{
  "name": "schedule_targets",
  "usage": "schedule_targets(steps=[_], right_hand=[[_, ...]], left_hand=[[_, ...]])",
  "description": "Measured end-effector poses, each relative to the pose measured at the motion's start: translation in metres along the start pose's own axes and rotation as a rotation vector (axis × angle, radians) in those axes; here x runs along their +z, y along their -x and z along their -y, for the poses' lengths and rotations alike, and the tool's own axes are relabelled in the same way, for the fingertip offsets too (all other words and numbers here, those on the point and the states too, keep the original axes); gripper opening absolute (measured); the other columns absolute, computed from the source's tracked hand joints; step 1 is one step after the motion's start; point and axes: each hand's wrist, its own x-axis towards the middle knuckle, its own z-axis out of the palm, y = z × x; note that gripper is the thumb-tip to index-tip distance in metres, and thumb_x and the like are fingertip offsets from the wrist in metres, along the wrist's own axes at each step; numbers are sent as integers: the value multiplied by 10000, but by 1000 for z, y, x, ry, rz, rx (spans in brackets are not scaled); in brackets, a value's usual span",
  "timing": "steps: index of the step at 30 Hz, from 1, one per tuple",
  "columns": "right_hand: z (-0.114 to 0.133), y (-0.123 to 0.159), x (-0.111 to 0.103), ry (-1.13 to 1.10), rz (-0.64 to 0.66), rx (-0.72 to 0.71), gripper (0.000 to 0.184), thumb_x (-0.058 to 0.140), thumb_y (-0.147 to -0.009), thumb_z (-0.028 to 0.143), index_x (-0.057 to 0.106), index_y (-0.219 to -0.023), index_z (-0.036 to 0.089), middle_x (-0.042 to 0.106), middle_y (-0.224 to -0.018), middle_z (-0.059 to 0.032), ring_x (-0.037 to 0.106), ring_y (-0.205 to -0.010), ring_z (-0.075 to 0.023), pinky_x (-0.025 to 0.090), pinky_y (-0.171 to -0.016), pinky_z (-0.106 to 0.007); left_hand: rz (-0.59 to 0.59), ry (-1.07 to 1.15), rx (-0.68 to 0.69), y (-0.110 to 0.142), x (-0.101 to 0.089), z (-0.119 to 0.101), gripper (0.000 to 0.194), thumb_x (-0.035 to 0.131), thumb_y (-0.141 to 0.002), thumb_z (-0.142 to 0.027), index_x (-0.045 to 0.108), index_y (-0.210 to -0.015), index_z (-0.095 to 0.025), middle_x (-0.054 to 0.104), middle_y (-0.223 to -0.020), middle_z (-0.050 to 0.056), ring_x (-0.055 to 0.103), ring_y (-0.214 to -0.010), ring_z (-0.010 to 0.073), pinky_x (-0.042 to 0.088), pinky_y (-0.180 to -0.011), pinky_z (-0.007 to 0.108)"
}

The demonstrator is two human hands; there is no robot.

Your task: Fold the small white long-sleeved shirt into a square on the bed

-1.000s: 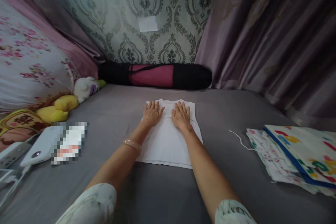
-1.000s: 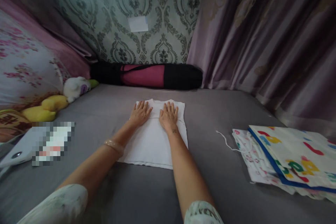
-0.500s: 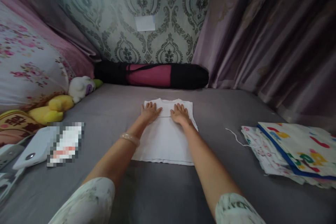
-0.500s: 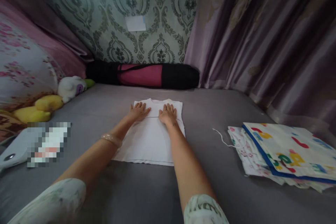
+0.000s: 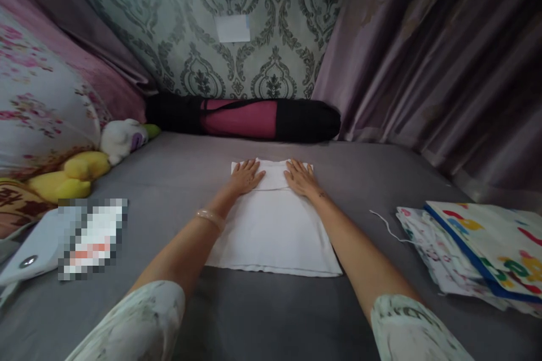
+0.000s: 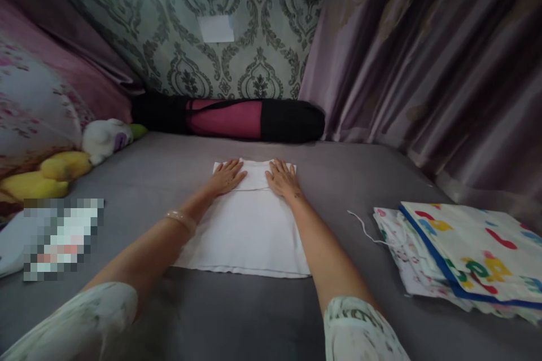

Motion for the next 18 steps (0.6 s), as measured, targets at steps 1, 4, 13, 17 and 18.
schedule_targets(steps=[1, 4, 13, 17, 18], right_hand=[[-1, -1, 1, -3, 4, 0, 598, 166, -989, 456, 260, -1517, 192, 169, -1604, -46, 148, -1462, -245, 73, -1174, -509], [-2, -3, 0, -13, 23, 6, 604, 163, -986, 470, 251, -1520, 203, 153, -1607, -44, 124, -1468, -243, 54, -1176, -508], [-4, 26, -12, -60, -9, -160, 595, 171, -981, 432, 243, -1526, 203, 113, -1611, -68, 48, -1477, -244, 38, -1173, -539], [-2, 45, -7, -42, 38, -237, 584, 173, -982, 431, 289, -1514, 219, 171, -1602, -57, 95, -1474, -243, 89, -1179, -518], [-1, 47, -6, -40, 42, -233, 581, 170, -983, 428, 295, -1511, 221, 188, -1599, -55, 111, -1472, -241, 95, -1180, -513]], left_hand=[[-1, 1, 2, -1, 0, 0, 693, 149, -962, -584, 281, -1506, -176, 251, -1581, 82, 216, -1449, 285, 166, -1160, 492], [-8, 3, 10, 0, -2, -3, 684, 144, -970, -564, 300, -1496, -156, 268, -1574, 100, 216, -1449, 280, 183, -1156, 489], [-101, -78, 6, 44, -12, 4, 693, 143, -979, -542, 325, -1477, -96, 309, -1544, 171, 230, -1446, 284, 152, -1166, 486], [-48, -50, 21, 56, -5, 18, 696, 126, -973, -559, 308, -1492, -132, 292, -1560, 128, 198, -1458, 264, 174, -1166, 460], [-46, -44, 20, 56, -3, 20, 693, 125, -972, -561, 303, -1495, -142, 292, -1561, 122, 199, -1458, 261, 181, -1164, 457]])
